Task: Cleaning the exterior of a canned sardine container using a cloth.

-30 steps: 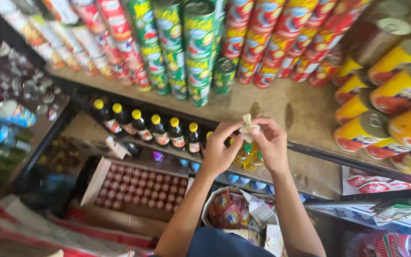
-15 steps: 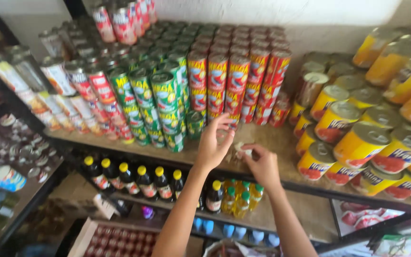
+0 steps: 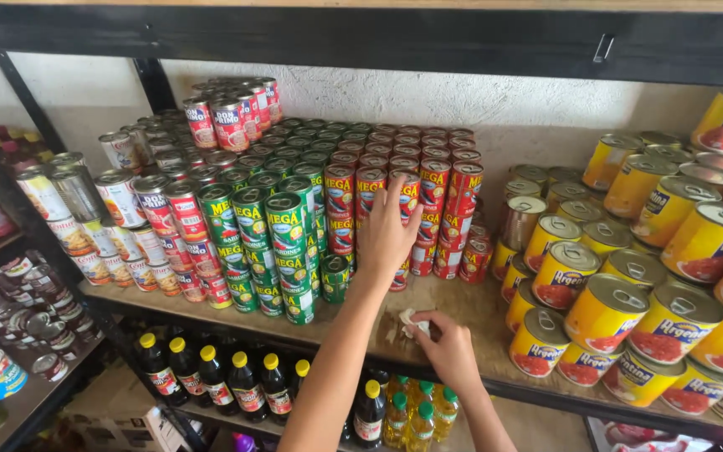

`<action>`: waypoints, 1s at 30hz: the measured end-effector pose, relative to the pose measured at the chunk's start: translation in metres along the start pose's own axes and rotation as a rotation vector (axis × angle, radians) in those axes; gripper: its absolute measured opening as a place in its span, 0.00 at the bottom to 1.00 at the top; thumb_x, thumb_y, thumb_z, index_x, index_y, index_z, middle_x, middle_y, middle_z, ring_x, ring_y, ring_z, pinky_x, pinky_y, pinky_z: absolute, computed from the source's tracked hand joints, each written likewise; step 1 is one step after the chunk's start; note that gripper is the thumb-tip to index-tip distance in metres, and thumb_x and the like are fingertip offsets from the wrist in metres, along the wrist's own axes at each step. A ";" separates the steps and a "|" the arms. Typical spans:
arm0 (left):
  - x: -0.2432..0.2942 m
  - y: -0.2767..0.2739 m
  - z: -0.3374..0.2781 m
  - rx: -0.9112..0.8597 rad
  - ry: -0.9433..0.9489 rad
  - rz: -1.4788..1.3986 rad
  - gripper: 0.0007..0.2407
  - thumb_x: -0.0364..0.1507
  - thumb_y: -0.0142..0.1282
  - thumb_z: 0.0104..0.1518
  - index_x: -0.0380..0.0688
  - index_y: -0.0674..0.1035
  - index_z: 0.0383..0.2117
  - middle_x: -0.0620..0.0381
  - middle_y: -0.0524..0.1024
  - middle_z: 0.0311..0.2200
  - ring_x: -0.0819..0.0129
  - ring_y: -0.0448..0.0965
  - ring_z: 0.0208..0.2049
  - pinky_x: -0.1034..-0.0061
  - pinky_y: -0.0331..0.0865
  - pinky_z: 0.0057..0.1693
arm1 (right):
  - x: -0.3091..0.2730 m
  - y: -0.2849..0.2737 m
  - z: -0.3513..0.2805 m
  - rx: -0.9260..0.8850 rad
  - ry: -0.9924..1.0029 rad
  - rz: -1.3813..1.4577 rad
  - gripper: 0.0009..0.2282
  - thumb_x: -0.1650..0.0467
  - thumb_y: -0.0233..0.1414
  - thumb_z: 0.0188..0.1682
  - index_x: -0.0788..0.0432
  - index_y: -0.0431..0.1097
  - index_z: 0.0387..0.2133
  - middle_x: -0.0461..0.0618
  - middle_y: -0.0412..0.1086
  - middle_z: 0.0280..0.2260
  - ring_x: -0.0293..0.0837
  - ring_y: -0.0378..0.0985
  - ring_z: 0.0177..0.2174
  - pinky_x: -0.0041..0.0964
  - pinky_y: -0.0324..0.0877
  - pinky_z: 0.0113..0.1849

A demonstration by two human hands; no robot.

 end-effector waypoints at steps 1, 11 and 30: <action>-0.004 0.006 -0.001 0.004 0.004 0.003 0.20 0.39 0.51 0.62 0.50 0.68 0.59 0.47 0.73 0.40 0.50 0.79 0.23 0.61 0.70 0.22 | 0.000 0.000 0.000 0.001 -0.005 0.003 0.06 0.66 0.62 0.47 0.51 0.82 0.34 0.42 0.59 0.13 0.36 0.56 0.17 0.31 0.53 0.25; -0.003 0.015 -0.007 0.198 0.121 0.220 0.14 0.37 0.59 0.61 0.53 0.71 0.50 0.48 0.63 0.40 0.67 0.74 0.16 0.78 0.73 0.20 | 0.009 0.005 0.005 0.026 -0.100 -0.037 0.07 0.66 0.61 0.47 0.52 0.80 0.36 0.42 0.80 0.28 0.36 0.66 0.19 0.31 0.64 0.26; -0.051 -0.026 -0.159 0.153 -0.349 -1.022 0.26 0.24 0.55 0.58 0.35 0.58 0.62 0.32 0.61 0.60 0.39 0.63 0.63 0.48 0.62 0.65 | 0.034 0.020 -0.025 0.261 -0.333 0.523 0.07 0.77 0.57 0.56 0.63 0.67 0.42 0.53 0.75 0.41 0.42 0.76 0.46 0.39 0.69 0.51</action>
Point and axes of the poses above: each hand's wrist, its own z-axis towards the middle knuckle, its own y-axis out of the palm, x = y × z, the point moved 4 cm from there along z, towards the middle knuckle
